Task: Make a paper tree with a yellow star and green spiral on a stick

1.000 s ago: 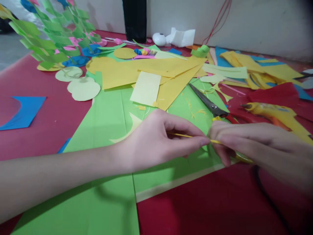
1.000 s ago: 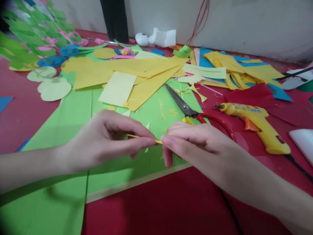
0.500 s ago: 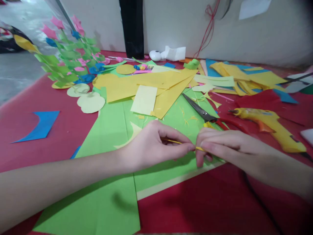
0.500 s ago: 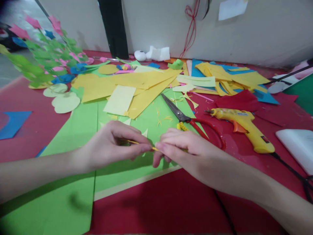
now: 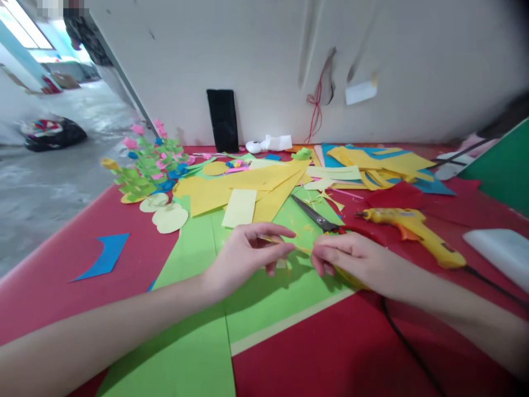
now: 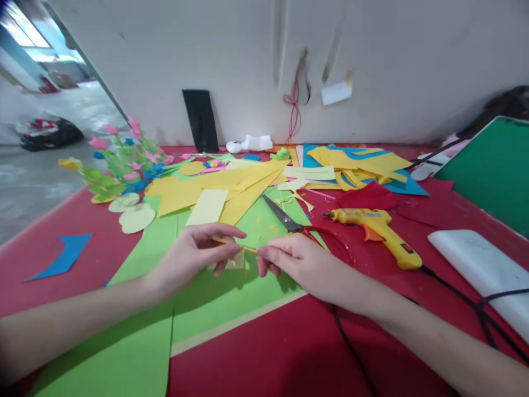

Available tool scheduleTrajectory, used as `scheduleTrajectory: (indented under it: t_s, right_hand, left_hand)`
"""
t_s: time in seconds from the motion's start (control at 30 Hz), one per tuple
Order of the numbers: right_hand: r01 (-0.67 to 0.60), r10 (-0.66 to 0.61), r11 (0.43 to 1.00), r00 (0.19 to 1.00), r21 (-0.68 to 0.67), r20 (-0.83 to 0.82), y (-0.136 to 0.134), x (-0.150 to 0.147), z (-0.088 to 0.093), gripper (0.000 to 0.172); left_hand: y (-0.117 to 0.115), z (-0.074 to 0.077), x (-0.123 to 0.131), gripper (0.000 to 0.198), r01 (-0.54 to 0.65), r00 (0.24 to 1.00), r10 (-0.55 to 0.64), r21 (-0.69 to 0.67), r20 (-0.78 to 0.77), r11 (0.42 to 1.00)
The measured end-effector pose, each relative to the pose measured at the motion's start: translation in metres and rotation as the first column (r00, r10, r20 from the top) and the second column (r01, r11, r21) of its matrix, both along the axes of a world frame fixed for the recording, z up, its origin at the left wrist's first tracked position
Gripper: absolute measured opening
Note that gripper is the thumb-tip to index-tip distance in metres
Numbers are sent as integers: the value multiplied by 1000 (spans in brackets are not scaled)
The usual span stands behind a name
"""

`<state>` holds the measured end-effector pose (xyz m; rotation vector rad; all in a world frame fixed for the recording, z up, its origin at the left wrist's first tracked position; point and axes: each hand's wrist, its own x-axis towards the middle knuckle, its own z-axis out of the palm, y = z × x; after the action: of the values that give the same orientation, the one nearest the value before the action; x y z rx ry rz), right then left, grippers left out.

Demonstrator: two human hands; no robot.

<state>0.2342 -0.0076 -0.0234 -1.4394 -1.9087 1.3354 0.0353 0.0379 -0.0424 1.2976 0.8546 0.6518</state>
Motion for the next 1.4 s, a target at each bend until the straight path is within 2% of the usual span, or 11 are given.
scheduleTrajectory:
  t_s: [0.1,0.27,0.4,0.53,0.6,0.77,0.9,1.0,1.13,1.3,1.4]
  right_hand:
    - [22,-23,1000,998,-14,-65,2,-2,0,45]
    - [7,-29,992,983,-125,-179,-7,-8,7,39]
    - [111,-151,981,953,-161,-263,-14,-13,12,37]
    - [208,-255,963,913,-173,-319,-15,-16,12,39]
    - [249,-288,955,902,-158,-320,-17,-17,10,38]
    - [244,-263,965,913,-100,-311,-23,-20,9,36]
    - [281,-297,955,907,-95,-299,-22,-22,12,35]
    - [313,-335,942,893,-119,-300,-21,-21,14,35]
    - [307,-342,940,872,-152,-351,-22,-17,13,32]
    - [309,-362,931,855,-195,-372,-20,-13,12,27]
    - [272,-308,951,893,-149,-330,-19,-12,14,31]
  left_hand:
    - [5,5,-1,13,-23,995,24,-5,99,1000]
    - [3,14,-2,15,9,995,-12,28,101,1000]
    - [-4,20,-1,19,20,995,-26,69,93,997]
    - [-9,25,-1,42,153,987,-144,139,-78,978]
    - [-11,26,-1,44,231,963,-192,213,-187,949]
    - [-12,28,1,38,300,905,-113,428,-410,853]
    - [-13,33,1,33,316,902,-180,318,-392,894]
    - [-13,36,0,32,304,923,-229,221,-311,927]
    - [-13,38,-3,29,323,936,-294,141,-194,936]
    - [-9,43,-4,25,380,920,-361,117,-155,918]
    - [-7,44,-4,25,355,922,-315,164,-226,920]
